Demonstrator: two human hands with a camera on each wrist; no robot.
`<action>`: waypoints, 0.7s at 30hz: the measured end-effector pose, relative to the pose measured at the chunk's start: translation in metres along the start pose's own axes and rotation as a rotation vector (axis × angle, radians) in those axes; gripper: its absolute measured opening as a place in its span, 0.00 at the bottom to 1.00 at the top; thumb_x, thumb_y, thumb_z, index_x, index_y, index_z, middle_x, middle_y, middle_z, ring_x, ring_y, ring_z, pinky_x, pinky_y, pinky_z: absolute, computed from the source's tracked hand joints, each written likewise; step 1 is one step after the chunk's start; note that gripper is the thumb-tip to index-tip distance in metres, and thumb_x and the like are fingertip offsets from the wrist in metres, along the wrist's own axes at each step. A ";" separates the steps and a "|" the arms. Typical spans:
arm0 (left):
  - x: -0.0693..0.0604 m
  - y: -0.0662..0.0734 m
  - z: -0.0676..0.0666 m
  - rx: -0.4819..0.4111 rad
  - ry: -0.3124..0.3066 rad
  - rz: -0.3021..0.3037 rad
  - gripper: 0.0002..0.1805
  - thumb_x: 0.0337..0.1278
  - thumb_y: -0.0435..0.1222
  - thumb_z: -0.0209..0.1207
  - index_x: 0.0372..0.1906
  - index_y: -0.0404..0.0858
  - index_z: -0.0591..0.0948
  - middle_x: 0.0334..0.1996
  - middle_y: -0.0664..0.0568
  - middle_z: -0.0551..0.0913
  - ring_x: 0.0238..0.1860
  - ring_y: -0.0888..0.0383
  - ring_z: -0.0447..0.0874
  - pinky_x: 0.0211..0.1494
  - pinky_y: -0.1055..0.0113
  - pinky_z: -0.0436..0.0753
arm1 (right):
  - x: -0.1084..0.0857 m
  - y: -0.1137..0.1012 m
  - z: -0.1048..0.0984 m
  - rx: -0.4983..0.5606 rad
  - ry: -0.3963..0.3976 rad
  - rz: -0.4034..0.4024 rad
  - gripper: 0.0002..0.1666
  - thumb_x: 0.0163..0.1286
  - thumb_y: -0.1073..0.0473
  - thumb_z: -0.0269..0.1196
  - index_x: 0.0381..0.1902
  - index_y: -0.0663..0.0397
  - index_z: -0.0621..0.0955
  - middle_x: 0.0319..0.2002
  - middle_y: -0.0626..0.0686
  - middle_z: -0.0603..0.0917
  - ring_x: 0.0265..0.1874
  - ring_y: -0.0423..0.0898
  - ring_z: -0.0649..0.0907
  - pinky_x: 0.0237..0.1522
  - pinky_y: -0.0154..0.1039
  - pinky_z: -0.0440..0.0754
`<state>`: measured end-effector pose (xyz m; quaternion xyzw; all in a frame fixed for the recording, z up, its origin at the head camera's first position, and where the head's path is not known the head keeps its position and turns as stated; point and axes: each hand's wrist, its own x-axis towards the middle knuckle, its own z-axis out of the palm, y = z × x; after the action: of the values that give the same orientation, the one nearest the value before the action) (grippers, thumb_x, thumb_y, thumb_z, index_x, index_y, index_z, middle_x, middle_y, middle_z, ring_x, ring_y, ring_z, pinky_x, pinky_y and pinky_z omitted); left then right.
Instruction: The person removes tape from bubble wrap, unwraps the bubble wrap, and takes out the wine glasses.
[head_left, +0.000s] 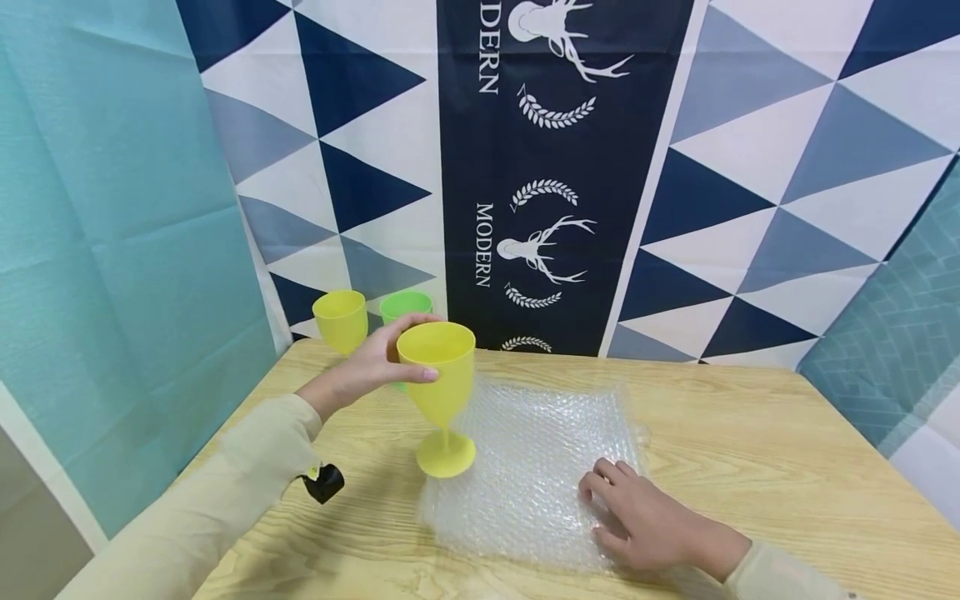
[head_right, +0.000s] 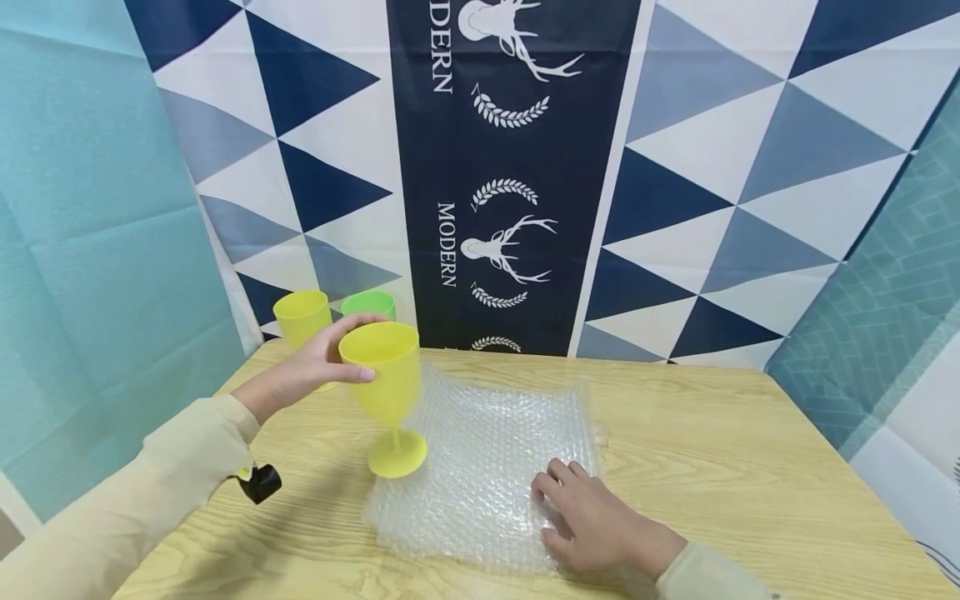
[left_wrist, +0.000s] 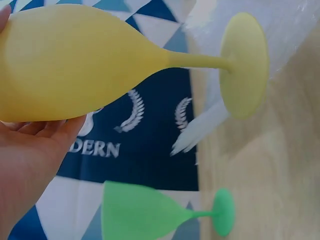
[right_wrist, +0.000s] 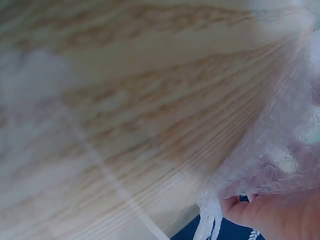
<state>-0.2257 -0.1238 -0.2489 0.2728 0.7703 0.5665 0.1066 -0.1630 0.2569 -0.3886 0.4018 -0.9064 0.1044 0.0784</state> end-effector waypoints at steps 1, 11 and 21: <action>0.000 0.000 -0.003 -0.002 0.018 0.005 0.39 0.53 0.38 0.64 0.69 0.43 0.59 0.59 0.40 0.73 0.52 0.53 0.77 0.59 0.56 0.80 | 0.000 0.000 0.000 0.000 0.004 -0.003 0.19 0.56 0.54 0.66 0.43 0.40 0.72 0.39 0.37 0.68 0.35 0.33 0.63 0.35 0.26 0.64; -0.007 -0.011 -0.030 0.066 0.311 -0.017 0.39 0.56 0.36 0.61 0.70 0.42 0.56 0.59 0.42 0.70 0.52 0.54 0.76 0.53 0.70 0.80 | -0.002 0.000 0.001 -0.012 0.042 -0.023 0.19 0.55 0.54 0.67 0.43 0.40 0.72 0.38 0.37 0.68 0.35 0.32 0.62 0.35 0.25 0.64; -0.003 -0.059 -0.037 0.174 0.631 -0.223 0.49 0.49 0.45 0.69 0.72 0.41 0.54 0.66 0.40 0.65 0.64 0.44 0.68 0.68 0.50 0.72 | -0.002 0.000 0.002 -0.033 0.078 -0.031 0.21 0.52 0.54 0.68 0.43 0.42 0.73 0.37 0.37 0.68 0.35 0.32 0.62 0.34 0.25 0.63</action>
<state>-0.2587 -0.1677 -0.2918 0.0065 0.8358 0.5399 -0.0995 -0.1613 0.2580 -0.3908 0.4098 -0.8980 0.1036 0.1219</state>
